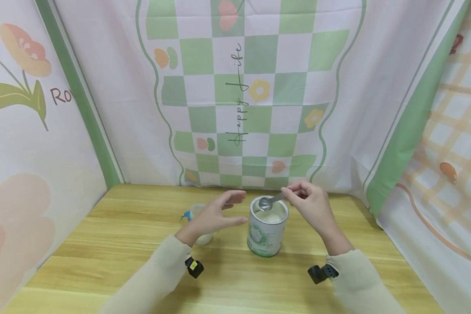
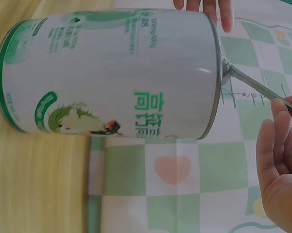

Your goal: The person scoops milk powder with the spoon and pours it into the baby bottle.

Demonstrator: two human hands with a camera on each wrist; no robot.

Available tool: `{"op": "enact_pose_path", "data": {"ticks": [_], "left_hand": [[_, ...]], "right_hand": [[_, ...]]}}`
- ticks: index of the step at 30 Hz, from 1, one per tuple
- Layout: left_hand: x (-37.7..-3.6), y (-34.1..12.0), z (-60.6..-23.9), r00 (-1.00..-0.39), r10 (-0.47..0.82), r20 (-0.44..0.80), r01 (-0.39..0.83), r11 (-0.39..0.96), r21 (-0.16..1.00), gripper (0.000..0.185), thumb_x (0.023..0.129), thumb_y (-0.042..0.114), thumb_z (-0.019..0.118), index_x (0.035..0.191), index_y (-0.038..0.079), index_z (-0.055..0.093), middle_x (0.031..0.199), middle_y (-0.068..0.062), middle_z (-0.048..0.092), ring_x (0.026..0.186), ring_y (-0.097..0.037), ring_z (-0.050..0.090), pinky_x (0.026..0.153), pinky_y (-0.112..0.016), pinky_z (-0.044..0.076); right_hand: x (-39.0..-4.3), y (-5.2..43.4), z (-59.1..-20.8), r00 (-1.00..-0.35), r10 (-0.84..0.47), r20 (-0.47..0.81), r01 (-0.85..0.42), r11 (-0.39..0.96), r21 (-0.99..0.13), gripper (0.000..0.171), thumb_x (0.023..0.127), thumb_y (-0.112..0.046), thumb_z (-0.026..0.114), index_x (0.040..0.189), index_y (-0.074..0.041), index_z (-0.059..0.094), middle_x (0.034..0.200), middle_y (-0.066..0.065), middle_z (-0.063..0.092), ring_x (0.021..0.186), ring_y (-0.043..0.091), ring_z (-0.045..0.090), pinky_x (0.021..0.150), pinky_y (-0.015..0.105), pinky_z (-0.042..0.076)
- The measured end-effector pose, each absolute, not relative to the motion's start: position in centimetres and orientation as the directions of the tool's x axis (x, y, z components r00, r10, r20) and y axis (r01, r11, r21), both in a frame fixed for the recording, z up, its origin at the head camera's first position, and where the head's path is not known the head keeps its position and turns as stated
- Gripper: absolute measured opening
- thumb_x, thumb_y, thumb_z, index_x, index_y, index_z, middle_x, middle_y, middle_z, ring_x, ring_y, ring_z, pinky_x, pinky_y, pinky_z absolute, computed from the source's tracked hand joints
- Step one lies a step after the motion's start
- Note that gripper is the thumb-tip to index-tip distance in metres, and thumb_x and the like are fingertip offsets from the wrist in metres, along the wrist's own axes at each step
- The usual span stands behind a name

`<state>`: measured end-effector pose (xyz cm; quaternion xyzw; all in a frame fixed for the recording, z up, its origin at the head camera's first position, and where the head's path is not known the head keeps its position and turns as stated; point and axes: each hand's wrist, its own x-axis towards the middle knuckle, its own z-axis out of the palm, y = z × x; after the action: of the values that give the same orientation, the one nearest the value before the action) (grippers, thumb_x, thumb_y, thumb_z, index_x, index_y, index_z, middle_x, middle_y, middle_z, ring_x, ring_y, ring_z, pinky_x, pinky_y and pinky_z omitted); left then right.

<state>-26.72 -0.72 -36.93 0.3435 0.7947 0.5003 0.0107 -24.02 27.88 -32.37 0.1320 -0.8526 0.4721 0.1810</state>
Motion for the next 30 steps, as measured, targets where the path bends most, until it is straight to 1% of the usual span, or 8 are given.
{"op": "enact_pose_path", "data": {"ticks": [3,6,10,14,16,22,25,30], "left_hand": [[-26.8,0.2,-37.2,-0.762,0.564,0.319,0.531,0.262,0.806,0.073,0.087,0.036,0.081,0.148,0.017,0.045,0.147,0.000,0.049,0.131,-0.013,0.048,0.109,-0.032,0.038],[-26.9,1.1,-37.6,-0.760,0.570,0.314,0.529,0.261,0.807,0.080,0.085,0.033,0.083,0.150,0.013,0.041,0.151,-0.007,0.045,0.134,-0.020,0.047,0.110,-0.035,0.038],[-26.9,2.2,-38.2,-0.785,0.555,0.276,0.490,0.283,0.825,0.090,0.083,0.036,0.084,0.155,0.012,0.034,0.153,-0.004,0.040,0.136,-0.025,0.044,0.109,-0.042,0.038],[-26.8,3.1,-38.8,-0.816,0.526,0.241,0.427,0.267,0.864,0.097,0.082,0.038,0.085,0.158,0.017,0.028,0.156,0.001,0.036,0.139,-0.028,0.040,0.110,-0.048,0.037],[-26.9,3.5,-39.2,-0.826,0.513,0.233,0.404,0.252,0.879,0.101,0.081,0.039,0.086,0.159,0.018,0.026,0.156,0.002,0.036,0.140,-0.027,0.039,0.110,-0.049,0.036],[-27.1,4.7,-40.1,-0.854,0.480,0.201,0.349,0.242,0.905,0.110,0.076,0.042,0.089,0.160,0.019,0.021,0.154,0.005,0.038,0.137,-0.014,0.039,0.110,-0.047,0.035],[-27.1,5.1,-40.4,-0.864,0.473,0.175,0.315,0.236,0.919,0.112,0.075,0.042,0.089,0.160,0.021,0.020,0.151,0.006,0.040,0.134,-0.011,0.041,0.109,-0.045,0.037],[-27.2,5.3,-40.7,-0.880,0.459,0.125,0.255,0.234,0.938,0.113,0.075,0.043,0.089,0.161,0.024,0.019,0.150,0.009,0.040,0.132,-0.010,0.042,0.106,-0.043,0.038]], "right_hand": [[-24.0,28.0,-32.6,-0.900,-0.050,0.432,-0.386,0.552,-0.739,0.029,0.096,-0.032,0.071,0.096,-0.003,0.071,0.075,0.004,0.068,0.068,0.020,0.061,0.059,0.024,0.046],[-24.0,28.2,-32.9,-0.898,-0.054,0.438,-0.381,0.592,-0.710,0.028,0.096,-0.033,0.071,0.094,-0.006,0.071,0.075,0.004,0.068,0.067,0.019,0.060,0.057,0.025,0.045],[-23.9,28.3,-33.3,-0.876,-0.073,0.476,-0.404,0.650,-0.644,0.023,0.095,-0.032,0.072,0.090,-0.009,0.071,0.074,0.003,0.068,0.065,0.017,0.058,0.055,0.025,0.045],[-24.0,28.3,-33.8,-0.837,-0.099,0.539,-0.436,0.716,-0.546,0.017,0.094,-0.028,0.074,0.086,-0.013,0.071,0.072,-0.002,0.066,0.061,0.015,0.057,0.051,0.025,0.045],[-24.0,28.2,-33.9,-0.811,-0.116,0.573,-0.451,0.748,-0.487,0.014,0.093,-0.025,0.075,0.084,-0.015,0.072,0.071,-0.004,0.065,0.060,0.013,0.057,0.050,0.025,0.045],[-24.2,27.6,-34.4,-0.740,-0.200,0.642,-0.507,0.793,-0.338,0.011,0.088,-0.014,0.079,0.079,-0.016,0.072,0.069,-0.009,0.065,0.058,0.006,0.056,0.051,0.025,0.047],[-24.3,27.2,-34.6,-0.725,-0.229,0.650,-0.522,0.798,-0.301,0.012,0.087,-0.011,0.079,0.078,-0.014,0.072,0.069,-0.008,0.066,0.058,0.006,0.058,0.051,0.026,0.049],[-24.4,26.8,-34.6,-0.722,-0.241,0.649,-0.518,0.810,-0.275,0.013,0.087,-0.009,0.079,0.076,-0.012,0.070,0.069,-0.005,0.067,0.059,0.008,0.060,0.053,0.028,0.052]]}}
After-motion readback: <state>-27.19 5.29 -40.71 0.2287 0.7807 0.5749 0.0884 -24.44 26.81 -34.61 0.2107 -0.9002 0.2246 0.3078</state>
